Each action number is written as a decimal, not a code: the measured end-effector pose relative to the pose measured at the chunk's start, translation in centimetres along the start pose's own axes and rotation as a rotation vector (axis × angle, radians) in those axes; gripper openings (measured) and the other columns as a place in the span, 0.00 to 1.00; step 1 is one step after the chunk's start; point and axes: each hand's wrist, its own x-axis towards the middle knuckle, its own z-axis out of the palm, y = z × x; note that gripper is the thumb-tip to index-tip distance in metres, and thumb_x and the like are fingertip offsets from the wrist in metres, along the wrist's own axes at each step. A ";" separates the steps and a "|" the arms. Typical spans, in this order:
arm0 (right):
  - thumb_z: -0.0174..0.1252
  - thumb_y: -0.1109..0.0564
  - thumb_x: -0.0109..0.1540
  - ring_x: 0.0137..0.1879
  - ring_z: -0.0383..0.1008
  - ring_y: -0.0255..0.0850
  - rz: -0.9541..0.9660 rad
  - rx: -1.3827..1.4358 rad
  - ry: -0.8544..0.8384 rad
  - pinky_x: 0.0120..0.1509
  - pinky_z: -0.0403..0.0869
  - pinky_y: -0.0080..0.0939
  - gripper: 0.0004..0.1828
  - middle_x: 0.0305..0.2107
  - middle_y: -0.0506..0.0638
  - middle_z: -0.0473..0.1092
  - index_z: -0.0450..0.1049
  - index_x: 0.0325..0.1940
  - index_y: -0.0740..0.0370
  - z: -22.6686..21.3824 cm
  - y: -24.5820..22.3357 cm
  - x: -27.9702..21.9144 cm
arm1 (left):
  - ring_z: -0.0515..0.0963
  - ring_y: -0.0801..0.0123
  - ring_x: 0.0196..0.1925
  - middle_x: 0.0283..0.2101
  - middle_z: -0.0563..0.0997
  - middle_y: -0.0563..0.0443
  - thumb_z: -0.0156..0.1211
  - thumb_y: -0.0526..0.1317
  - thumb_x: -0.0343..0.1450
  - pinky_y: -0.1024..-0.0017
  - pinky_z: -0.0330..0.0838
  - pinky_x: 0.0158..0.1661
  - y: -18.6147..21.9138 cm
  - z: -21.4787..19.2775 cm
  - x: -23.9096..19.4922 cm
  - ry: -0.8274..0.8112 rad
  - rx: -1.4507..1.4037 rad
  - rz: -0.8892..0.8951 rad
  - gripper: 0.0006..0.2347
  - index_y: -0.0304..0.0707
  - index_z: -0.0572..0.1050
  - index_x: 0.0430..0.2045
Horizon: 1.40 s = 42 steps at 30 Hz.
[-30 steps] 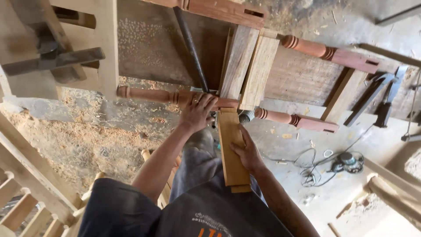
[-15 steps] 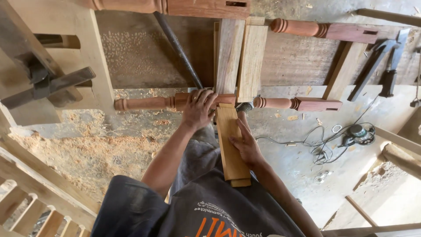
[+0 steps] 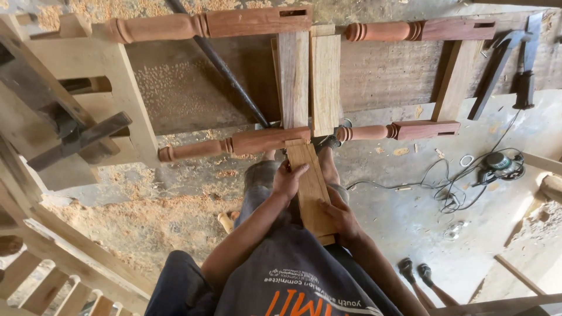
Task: The person fits wooden slats and rails into the mortise joints of a wooden chair frame on the workbench, pressing pieces into place by hand and using a hammer to seat a joint. They then clamp a small wood block under their foot and cut it with a frame saw, before picking the block back up.
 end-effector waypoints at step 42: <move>0.55 0.62 0.62 0.57 0.72 0.39 -0.306 -0.186 0.048 0.61 0.71 0.38 0.40 0.63 0.54 0.69 0.54 0.79 0.51 -17.1 -9.3 -7.8 | 0.84 0.52 0.49 0.49 0.82 0.38 0.67 0.59 0.65 0.59 0.79 0.51 9.5 -1.1 -1.1 0.045 1.884 0.317 0.38 0.54 0.59 0.70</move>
